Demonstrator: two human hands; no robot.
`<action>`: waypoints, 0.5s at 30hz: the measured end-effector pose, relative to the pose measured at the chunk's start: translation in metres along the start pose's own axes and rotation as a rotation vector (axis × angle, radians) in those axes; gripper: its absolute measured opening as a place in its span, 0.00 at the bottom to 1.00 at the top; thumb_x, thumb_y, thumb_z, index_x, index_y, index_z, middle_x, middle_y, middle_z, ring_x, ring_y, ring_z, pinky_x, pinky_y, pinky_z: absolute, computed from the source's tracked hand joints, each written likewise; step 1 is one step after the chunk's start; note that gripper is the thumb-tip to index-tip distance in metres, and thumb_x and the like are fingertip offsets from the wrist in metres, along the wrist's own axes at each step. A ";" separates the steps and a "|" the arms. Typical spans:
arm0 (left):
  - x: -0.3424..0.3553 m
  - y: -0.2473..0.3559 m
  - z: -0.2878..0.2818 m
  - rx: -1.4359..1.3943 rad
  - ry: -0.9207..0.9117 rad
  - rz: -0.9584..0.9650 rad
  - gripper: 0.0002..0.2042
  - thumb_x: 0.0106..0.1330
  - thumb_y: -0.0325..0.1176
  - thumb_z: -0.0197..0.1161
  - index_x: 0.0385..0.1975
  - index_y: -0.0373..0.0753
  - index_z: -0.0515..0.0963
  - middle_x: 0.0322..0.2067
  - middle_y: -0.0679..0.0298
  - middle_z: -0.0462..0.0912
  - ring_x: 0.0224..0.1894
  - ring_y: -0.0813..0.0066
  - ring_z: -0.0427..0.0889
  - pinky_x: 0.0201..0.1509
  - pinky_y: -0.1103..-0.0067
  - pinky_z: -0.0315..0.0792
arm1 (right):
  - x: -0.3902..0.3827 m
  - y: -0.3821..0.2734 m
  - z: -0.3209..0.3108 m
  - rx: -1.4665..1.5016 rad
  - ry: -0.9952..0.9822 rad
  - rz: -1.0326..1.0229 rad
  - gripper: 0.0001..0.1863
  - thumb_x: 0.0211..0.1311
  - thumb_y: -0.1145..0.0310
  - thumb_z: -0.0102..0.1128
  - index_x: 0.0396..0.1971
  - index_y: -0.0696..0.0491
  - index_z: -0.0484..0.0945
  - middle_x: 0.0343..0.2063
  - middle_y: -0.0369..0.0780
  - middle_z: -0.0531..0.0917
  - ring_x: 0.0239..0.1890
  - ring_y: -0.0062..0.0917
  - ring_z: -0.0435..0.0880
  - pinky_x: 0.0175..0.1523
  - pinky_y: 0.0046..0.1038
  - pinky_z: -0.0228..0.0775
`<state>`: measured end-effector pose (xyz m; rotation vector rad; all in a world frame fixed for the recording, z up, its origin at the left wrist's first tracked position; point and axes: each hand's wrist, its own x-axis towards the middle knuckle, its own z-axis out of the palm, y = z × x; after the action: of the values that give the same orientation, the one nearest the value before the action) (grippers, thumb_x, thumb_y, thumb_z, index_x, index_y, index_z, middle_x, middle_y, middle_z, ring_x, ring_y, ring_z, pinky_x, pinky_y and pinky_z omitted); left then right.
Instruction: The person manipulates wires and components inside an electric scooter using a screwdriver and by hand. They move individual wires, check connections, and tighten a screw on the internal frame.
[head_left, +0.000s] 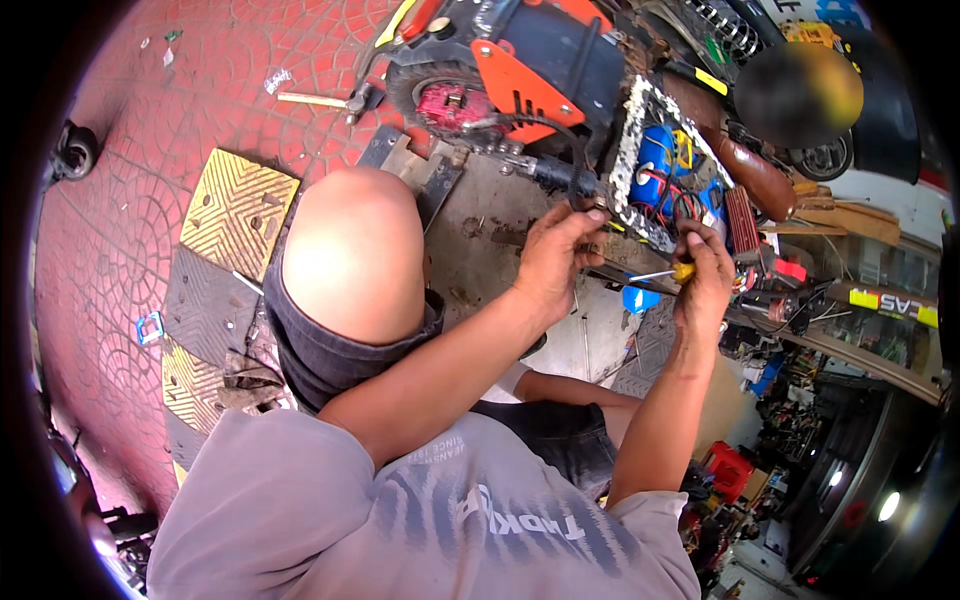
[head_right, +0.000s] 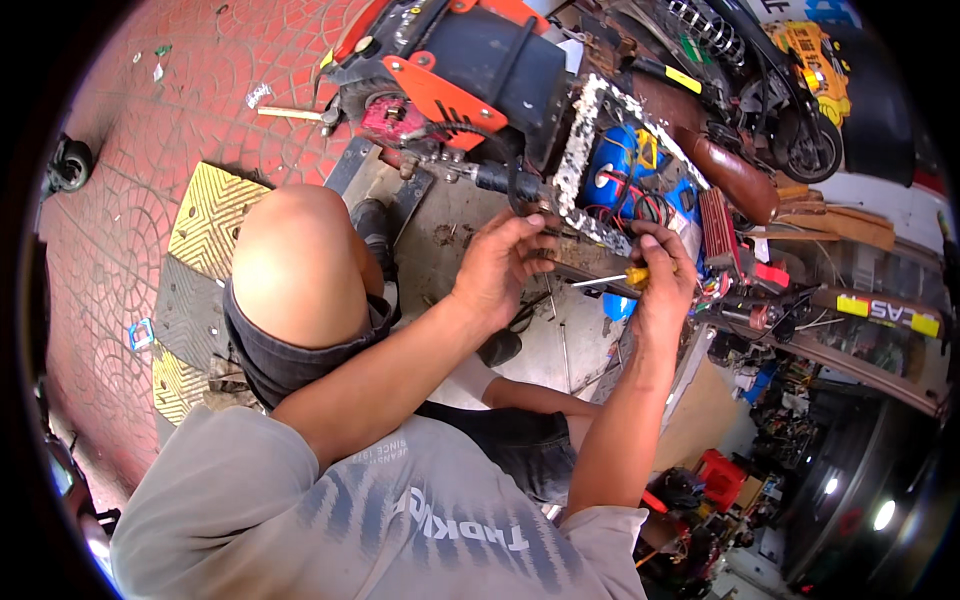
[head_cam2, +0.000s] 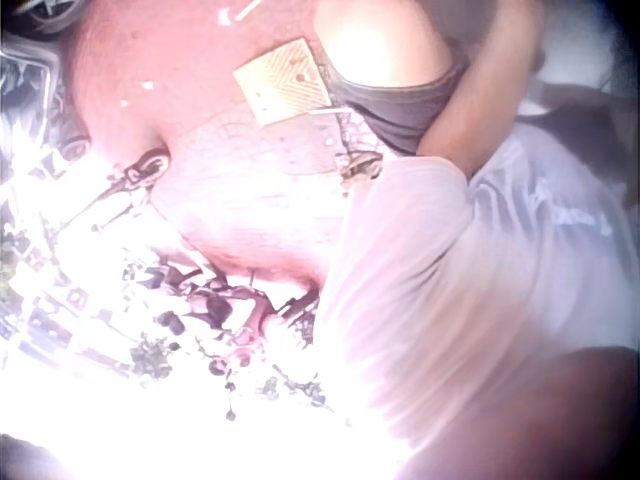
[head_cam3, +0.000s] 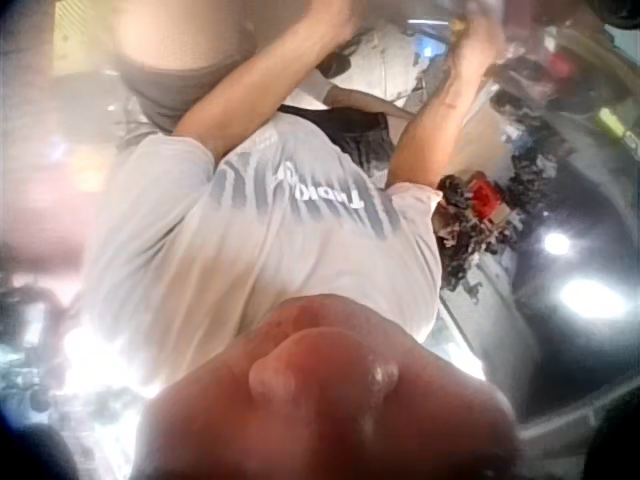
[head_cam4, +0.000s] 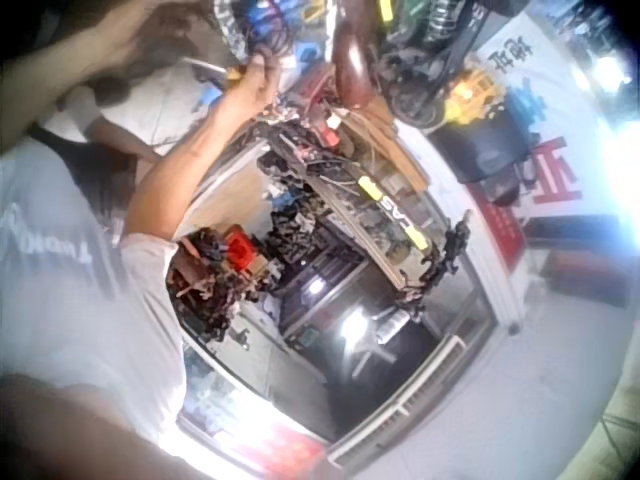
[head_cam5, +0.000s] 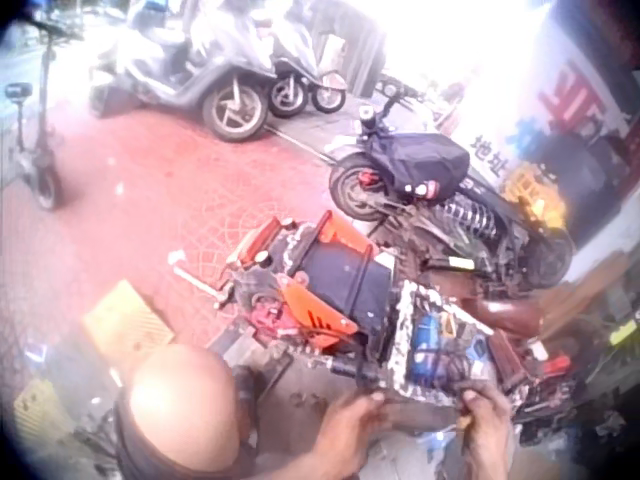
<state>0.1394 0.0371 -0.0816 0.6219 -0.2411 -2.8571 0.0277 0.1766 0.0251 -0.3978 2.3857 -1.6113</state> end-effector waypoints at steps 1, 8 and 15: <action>-0.001 0.002 -0.001 -0.044 -0.003 -0.016 0.13 0.69 0.38 0.64 0.49 0.42 0.77 0.43 0.66 0.84 0.41 0.75 0.82 0.44 0.74 0.75 | 0.007 0.003 0.007 -0.044 -0.024 0.015 0.14 0.70 0.69 0.59 0.48 0.63 0.82 0.29 0.34 0.78 0.31 0.15 0.73 0.36 0.17 0.62; 0.001 0.011 -0.014 -0.219 -0.129 -0.132 0.15 0.70 0.40 0.62 0.52 0.43 0.76 0.45 0.67 0.84 0.42 0.73 0.81 0.46 0.70 0.73 | 0.014 -0.005 0.018 -0.184 -0.059 0.121 0.15 0.68 0.70 0.59 0.49 0.61 0.84 0.30 0.32 0.80 0.33 0.14 0.75 0.38 0.16 0.63; 0.019 0.012 -0.025 -0.104 -0.142 -0.135 0.15 0.71 0.41 0.58 0.50 0.39 0.78 0.44 0.62 0.86 0.44 0.68 0.84 0.49 0.68 0.76 | 0.025 -0.020 0.019 -0.344 -0.086 0.173 0.12 0.65 0.68 0.63 0.45 0.54 0.88 0.26 0.32 0.80 0.27 0.13 0.75 0.27 0.17 0.59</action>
<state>0.1350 0.0179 -0.1096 0.4309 -0.0734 -3.0244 0.0131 0.1444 0.0353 -0.3025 2.5524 -1.0906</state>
